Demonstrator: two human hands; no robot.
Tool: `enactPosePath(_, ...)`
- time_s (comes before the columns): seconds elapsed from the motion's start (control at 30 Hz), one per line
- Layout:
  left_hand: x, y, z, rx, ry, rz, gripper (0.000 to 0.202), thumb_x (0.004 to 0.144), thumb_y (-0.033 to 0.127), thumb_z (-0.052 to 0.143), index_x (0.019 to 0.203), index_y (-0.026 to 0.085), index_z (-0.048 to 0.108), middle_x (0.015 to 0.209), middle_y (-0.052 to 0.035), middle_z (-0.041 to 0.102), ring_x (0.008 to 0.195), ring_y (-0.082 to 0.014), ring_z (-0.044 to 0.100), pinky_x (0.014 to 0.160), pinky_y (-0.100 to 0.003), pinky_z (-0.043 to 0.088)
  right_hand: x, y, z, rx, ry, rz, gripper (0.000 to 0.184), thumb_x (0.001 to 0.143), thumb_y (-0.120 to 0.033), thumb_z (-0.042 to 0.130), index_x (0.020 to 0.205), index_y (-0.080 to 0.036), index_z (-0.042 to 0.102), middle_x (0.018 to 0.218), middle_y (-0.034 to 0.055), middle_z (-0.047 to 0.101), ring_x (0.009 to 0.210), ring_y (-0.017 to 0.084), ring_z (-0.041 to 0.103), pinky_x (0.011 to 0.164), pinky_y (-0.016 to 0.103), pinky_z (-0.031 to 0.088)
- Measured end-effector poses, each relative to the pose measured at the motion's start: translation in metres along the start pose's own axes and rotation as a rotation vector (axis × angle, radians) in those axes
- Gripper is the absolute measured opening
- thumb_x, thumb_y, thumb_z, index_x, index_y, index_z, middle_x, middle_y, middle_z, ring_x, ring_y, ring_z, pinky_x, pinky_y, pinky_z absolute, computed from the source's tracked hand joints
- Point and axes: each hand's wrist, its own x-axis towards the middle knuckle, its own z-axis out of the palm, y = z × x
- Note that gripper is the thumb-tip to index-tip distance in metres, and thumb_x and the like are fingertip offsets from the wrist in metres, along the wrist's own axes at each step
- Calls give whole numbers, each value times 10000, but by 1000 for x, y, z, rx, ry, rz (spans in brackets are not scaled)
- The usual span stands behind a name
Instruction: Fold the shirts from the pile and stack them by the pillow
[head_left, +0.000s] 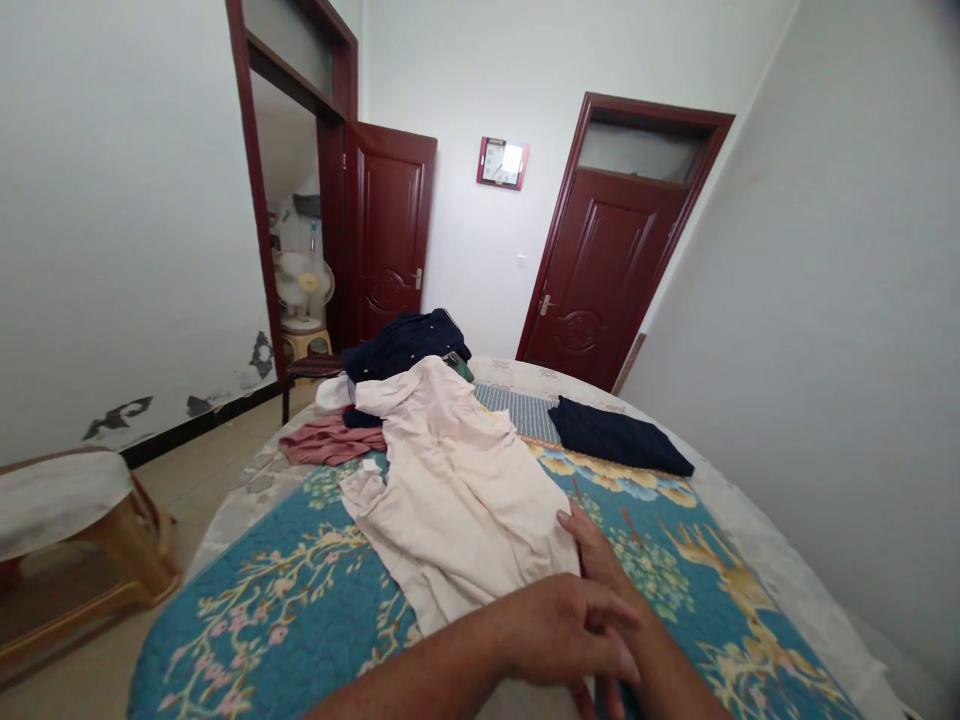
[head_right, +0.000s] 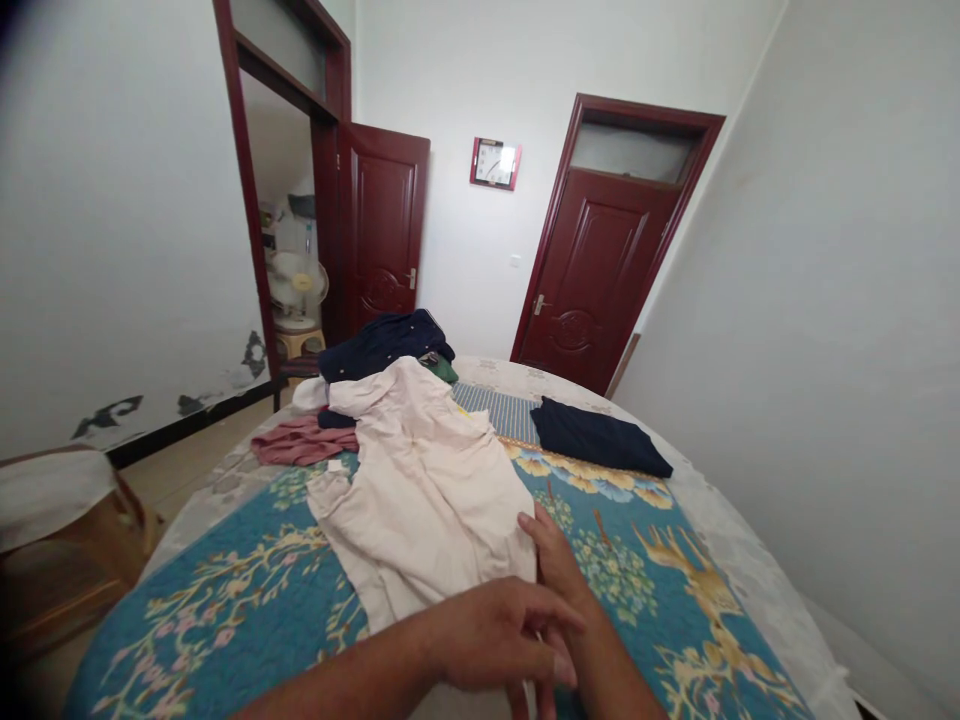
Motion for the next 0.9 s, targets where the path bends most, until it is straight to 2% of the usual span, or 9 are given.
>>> enactPosePath(0.07,-3,-1,3,262,128,113,436,826,319,614,1240,222,710,928,-88,717,748,-222,681,717,-393,588,3,-2,-6,87,42,31,664,696,-390,816,1329,-234,692,1174,67,778,1187,325,688,1059,458,523)
enactPosePath(0.17,-17,-4,-22,904,649,224,349,894,288,573,1209,227,711,1174,-126,724,1138,-285,643,1055,-468,482,8,-5,-21,230,43,123,814,676,-291,807,1457,-251,580,1180,78,778,1109,307,731,978,462,570)
enactPosePath(0.3,-61,-18,-94,1324,1213,-264,469,879,251,609,1344,199,615,1433,-193,584,1383,-371,466,1161,-588,329,13,-5,-39,288,83,113,699,687,-268,793,1366,-191,648,1128,113,790,1052,306,753,920,450,600)
enactPosePath(0.37,-88,-25,-127,1316,1357,-514,462,888,304,594,1328,162,602,1381,-231,597,1319,-406,499,1088,-580,384,17,-4,-46,297,108,91,630,680,-256,793,1296,-177,690,1124,116,790,1055,306,752,922,446,604)
enactPosePath(0.47,-121,-27,-157,1159,1301,-656,311,908,305,517,1149,158,646,1162,-192,680,1142,-387,601,923,-493,471,23,-1,-54,301,138,65,623,664,-220,795,1279,-194,700,1126,94,792,1031,288,758,914,431,615)
enactPosePath(0.6,-133,-14,-159,1053,1122,-549,199,880,244,519,949,158,686,973,-105,719,971,-274,661,820,-343,484,31,-2,-72,306,235,-24,700,674,-223,798,1360,-230,655,1147,67,786,995,260,762,918,421,620)
enactPosePath(0.73,-126,7,-130,653,577,-268,243,858,404,615,942,196,710,799,-4,692,656,-155,612,586,-244,445,39,-10,-99,337,414,-209,701,714,-242,770,1396,-290,618,1305,22,724,1085,216,730,1013,413,579)
enactPosePath(0.83,-111,11,-105,296,155,-298,348,823,500,652,991,196,684,764,-1,689,480,-125,524,456,-250,403,41,-16,-122,341,484,-305,734,713,-209,746,1416,-343,586,1377,-18,680,1161,186,695,1075,407,537)
enactPosePath(0.9,-97,5,-98,274,63,-329,362,792,494,684,987,189,681,782,-19,706,498,-137,556,462,-256,434,40,-17,-133,340,474,-296,720,708,-199,743,1400,-337,597,1344,-17,698,1161,184,693,1090,415,525)
